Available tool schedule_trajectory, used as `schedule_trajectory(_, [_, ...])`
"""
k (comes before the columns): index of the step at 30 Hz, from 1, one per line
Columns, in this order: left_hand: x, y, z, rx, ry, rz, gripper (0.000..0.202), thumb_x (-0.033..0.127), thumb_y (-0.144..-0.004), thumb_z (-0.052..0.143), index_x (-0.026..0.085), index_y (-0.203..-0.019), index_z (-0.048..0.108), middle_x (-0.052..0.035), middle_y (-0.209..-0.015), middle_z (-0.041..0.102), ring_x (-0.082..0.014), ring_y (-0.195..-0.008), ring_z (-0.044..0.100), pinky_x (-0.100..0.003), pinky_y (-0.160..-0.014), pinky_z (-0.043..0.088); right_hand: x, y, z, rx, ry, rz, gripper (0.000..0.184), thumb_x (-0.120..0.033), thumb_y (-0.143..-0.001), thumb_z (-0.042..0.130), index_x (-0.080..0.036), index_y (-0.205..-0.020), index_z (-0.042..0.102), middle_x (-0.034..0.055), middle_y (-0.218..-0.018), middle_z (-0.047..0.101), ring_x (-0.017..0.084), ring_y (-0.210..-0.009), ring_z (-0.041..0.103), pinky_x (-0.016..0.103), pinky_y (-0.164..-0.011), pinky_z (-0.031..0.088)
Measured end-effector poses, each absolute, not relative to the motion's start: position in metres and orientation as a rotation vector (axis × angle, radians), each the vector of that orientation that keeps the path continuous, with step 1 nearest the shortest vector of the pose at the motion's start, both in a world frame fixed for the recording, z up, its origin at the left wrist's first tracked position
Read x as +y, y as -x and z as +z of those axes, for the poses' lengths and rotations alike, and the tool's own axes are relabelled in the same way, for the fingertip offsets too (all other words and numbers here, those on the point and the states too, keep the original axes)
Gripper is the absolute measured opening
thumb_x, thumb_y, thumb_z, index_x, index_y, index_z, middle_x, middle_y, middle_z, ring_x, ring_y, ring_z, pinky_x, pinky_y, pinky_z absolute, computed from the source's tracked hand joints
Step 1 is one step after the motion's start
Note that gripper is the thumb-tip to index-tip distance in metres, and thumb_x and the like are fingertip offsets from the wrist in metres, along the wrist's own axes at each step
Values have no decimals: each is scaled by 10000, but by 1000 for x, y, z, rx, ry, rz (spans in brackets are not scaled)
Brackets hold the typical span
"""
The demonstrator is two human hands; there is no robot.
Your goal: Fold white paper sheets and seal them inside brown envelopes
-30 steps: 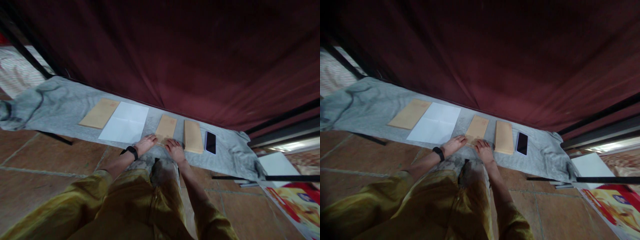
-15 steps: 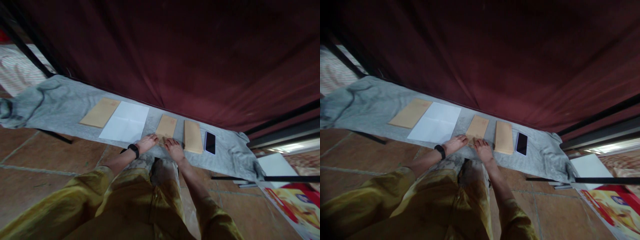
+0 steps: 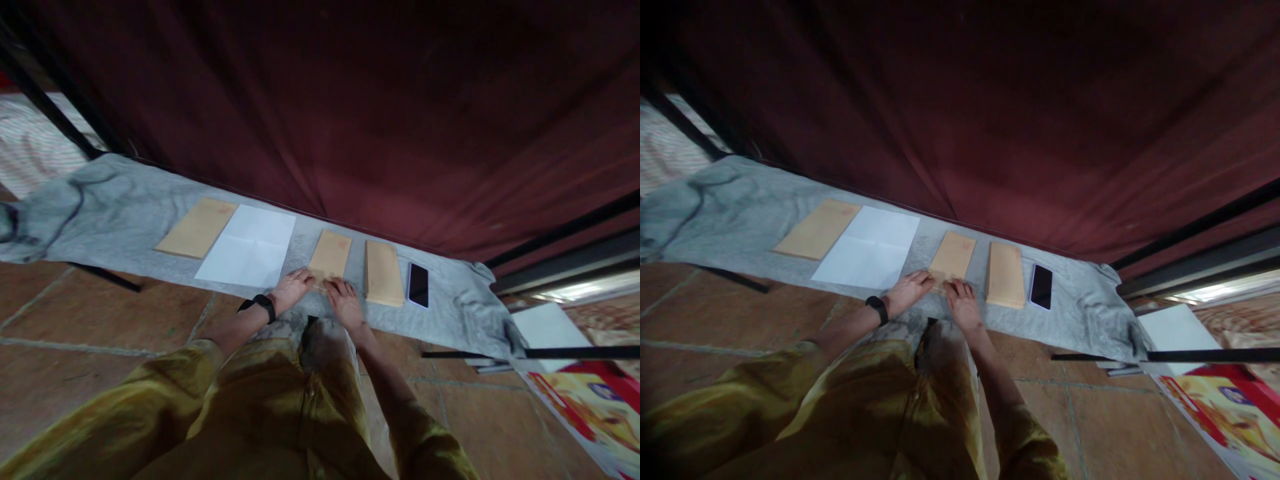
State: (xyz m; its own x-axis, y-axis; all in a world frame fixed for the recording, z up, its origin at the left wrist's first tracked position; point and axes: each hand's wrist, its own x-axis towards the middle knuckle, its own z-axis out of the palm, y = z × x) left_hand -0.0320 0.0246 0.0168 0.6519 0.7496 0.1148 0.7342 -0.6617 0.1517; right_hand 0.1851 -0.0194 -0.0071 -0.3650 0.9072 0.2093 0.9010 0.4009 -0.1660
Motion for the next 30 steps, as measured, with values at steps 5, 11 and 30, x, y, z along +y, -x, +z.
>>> schedule_trajectory(5, [17,34,14,1256,-2737,339,245,240,-986,520,184,-1178,662,-110,-1183,609,-250,-1142,545,-386,-1005,465,-29,-186,-15,-2320,1498,108,365,-299,-1031,489,-277,-1385,571,68,-1456,555,214,-1323,508,446,-1164,351])
schedule_trajectory(11, [12,39,11,1239,-2676,414,261,248,-976,558,188,-1207,666,-109,-1238,625,-240,-1176,521,-388,-1056,423,-29,-189,-16,-2233,1471,206,305,-301,-1012,534,-266,-1297,637,57,-1394,618,194,-1317,538,436,-1171,358])
schedule_trajectory(30, [25,33,-4,1369,-2471,633,224,210,-987,487,181,-936,703,-73,-981,645,-216,-981,579,-384,-903,508,-22,-176,-16,-1983,1668,211,221,-230,-1007,470,-228,-1076,680,67,-1140,704,210,-1100,619,370,-975,443])
